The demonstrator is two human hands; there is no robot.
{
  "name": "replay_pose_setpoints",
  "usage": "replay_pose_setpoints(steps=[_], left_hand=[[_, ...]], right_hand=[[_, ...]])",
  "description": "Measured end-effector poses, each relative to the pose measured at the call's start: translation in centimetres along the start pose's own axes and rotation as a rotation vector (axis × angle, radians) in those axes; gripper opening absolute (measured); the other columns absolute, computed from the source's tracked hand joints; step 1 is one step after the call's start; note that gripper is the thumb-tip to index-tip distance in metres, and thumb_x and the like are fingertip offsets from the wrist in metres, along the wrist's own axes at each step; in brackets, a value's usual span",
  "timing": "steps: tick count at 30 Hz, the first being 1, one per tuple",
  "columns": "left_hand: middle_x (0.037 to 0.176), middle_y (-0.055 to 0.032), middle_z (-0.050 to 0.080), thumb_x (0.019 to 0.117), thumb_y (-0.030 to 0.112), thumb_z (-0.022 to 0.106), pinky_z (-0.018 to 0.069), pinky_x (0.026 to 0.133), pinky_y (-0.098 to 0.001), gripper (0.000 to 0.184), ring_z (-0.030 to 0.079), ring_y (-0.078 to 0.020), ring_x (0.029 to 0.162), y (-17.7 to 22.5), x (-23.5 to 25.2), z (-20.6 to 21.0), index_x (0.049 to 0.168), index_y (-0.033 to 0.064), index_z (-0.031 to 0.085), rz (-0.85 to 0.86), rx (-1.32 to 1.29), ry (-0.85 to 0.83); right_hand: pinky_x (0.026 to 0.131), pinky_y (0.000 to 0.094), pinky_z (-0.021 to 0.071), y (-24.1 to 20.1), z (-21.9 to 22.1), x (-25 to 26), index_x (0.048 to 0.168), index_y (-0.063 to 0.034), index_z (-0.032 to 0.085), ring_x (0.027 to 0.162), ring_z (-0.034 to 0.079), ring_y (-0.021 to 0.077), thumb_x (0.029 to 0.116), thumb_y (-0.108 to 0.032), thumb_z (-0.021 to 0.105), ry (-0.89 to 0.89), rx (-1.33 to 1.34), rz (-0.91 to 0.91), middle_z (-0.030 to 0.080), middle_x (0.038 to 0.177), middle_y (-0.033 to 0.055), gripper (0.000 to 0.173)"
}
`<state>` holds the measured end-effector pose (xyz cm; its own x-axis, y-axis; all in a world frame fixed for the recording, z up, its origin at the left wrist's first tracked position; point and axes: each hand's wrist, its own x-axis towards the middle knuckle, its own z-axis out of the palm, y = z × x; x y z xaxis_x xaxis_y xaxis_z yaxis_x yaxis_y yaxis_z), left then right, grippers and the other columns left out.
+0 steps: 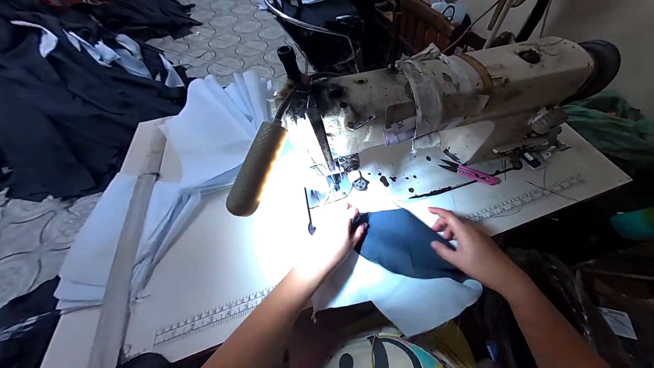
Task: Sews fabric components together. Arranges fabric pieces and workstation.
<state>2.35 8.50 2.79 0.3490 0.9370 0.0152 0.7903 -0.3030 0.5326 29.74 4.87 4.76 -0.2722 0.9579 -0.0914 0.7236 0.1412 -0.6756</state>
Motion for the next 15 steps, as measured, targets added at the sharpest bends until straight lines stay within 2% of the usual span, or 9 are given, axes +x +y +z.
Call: replay_pose_setpoints(steps=[3,6,7,8,10,11,12,13,15], left_hand=[[0.105,-0.03,0.066,0.0977,0.018,0.065,0.0485,0.093,-0.0563,0.029,0.065,-0.0452,0.104,-0.1,0.4,0.0,0.104,-0.0102,0.069,-0.011,0.033,-0.007],[0.101,-0.0292,0.066,0.0955,0.017,0.067,0.0497,0.089,-0.0568,0.028,0.066,-0.0446,0.1,-0.3,0.3,0.4,0.099,-0.0102,0.069,-0.006,-0.004,0.055],[0.099,-0.0282,0.067,0.0956,0.018,0.066,0.0504,0.087,-0.0564,0.028,0.067,-0.0435,0.098,-0.4,0.2,0.5,0.098,-0.0094,0.069,-0.017,-0.014,0.063],[0.099,-0.0273,0.067,0.0966,0.019,0.066,0.0505,0.087,-0.056,0.029,0.067,-0.0425,0.098,-0.4,0.1,0.5,0.099,-0.0089,0.069,-0.035,-0.022,0.054],[0.098,-0.0269,0.067,0.0965,0.019,0.065,0.0509,0.086,-0.0558,0.028,0.067,-0.0421,0.098,-0.4,0.0,0.6,0.099,-0.0088,0.069,-0.038,-0.027,0.074],[0.097,-0.0267,0.068,0.0958,0.018,0.066,0.0511,0.086,-0.0558,0.027,0.067,-0.0422,0.097,-0.5,0.0,0.8,0.097,-0.0085,0.069,-0.03,-0.026,0.098],[0.096,-0.0264,0.068,0.095,0.017,0.066,0.0514,0.086,-0.0559,0.025,0.068,-0.0423,0.096,-0.5,-0.1,1.0,0.096,-0.0081,0.07,-0.02,-0.022,0.123],[0.094,-0.0258,0.068,0.0943,0.016,0.066,0.0513,0.086,-0.0559,0.024,0.068,-0.0421,0.095,-0.6,-0.1,1.2,0.095,-0.0078,0.07,-0.009,-0.02,0.144],[0.09,-0.0236,0.068,0.0925,0.014,0.068,0.0531,0.081,-0.0549,0.02,0.069,-0.0409,0.09,-0.8,-0.2,1.8,0.09,-0.0061,0.07,0.042,0.017,0.21]], right_hand=[[0.082,0.0461,0.0546,2.8,-1.4,-0.2,0.141,0.006,0.053,0.089,0.068,0.0295,0.1046,-0.015,0.05,0.201,0.039,0.116,0.07,0.103,0.0219,0.042],[0.074,0.026,0.0508,4.0,-2.1,-0.4,0.138,0.0048,0.054,0.078,0.06,0.0095,0.1076,-0.026,0.046,0.251,0.135,0.132,0.065,0.095,0.0106,0.044],[0.074,0.0269,0.0504,4.1,-2.1,-0.3,0.139,0.0052,0.053,0.079,0.06,0.0107,0.1062,-0.027,0.05,0.258,0.112,0.126,0.065,0.096,0.0112,0.046],[0.076,0.0327,0.0514,4.1,-2.1,0.0,0.14,0.0062,0.053,0.082,0.061,0.0172,0.1033,-0.028,0.057,0.276,0.045,0.112,0.067,0.1,0.015,0.05],[0.085,0.0536,0.0526,4.1,-2.3,1.1,0.141,0.0077,0.053,0.1,0.064,0.0398,0.0924,-0.031,0.074,0.28,-0.117,0.084,0.066,0.117,0.0277,0.066],[0.091,0.0612,0.0496,4.1,-2.4,1.8,0.142,0.0075,0.053,0.109,0.061,0.0478,0.0865,-0.032,0.081,0.252,-0.165,0.084,0.062,0.125,0.0318,0.074],[0.095,0.0653,0.0463,4.0,-2.5,2.5,0.139,0.0071,0.056,0.116,0.058,0.0516,0.0824,-0.032,0.085,0.214,-0.184,0.082,0.059,0.131,0.0334,0.075],[0.099,0.0648,0.0449,4.0,-2.7,3.0,0.132,0.0068,0.061,0.121,0.056,0.0511,0.0808,-0.03,0.086,0.169,-0.172,0.071,0.057,0.133,0.0327,0.068],[0.101,0.0561,0.0457,3.8,-2.9,3.8,0.114,0.0088,0.067,0.12,0.057,0.0435,0.0815,-0.02,0.085,0.068,-0.094,0.026,0.059,0.128,0.0297,0.047]])
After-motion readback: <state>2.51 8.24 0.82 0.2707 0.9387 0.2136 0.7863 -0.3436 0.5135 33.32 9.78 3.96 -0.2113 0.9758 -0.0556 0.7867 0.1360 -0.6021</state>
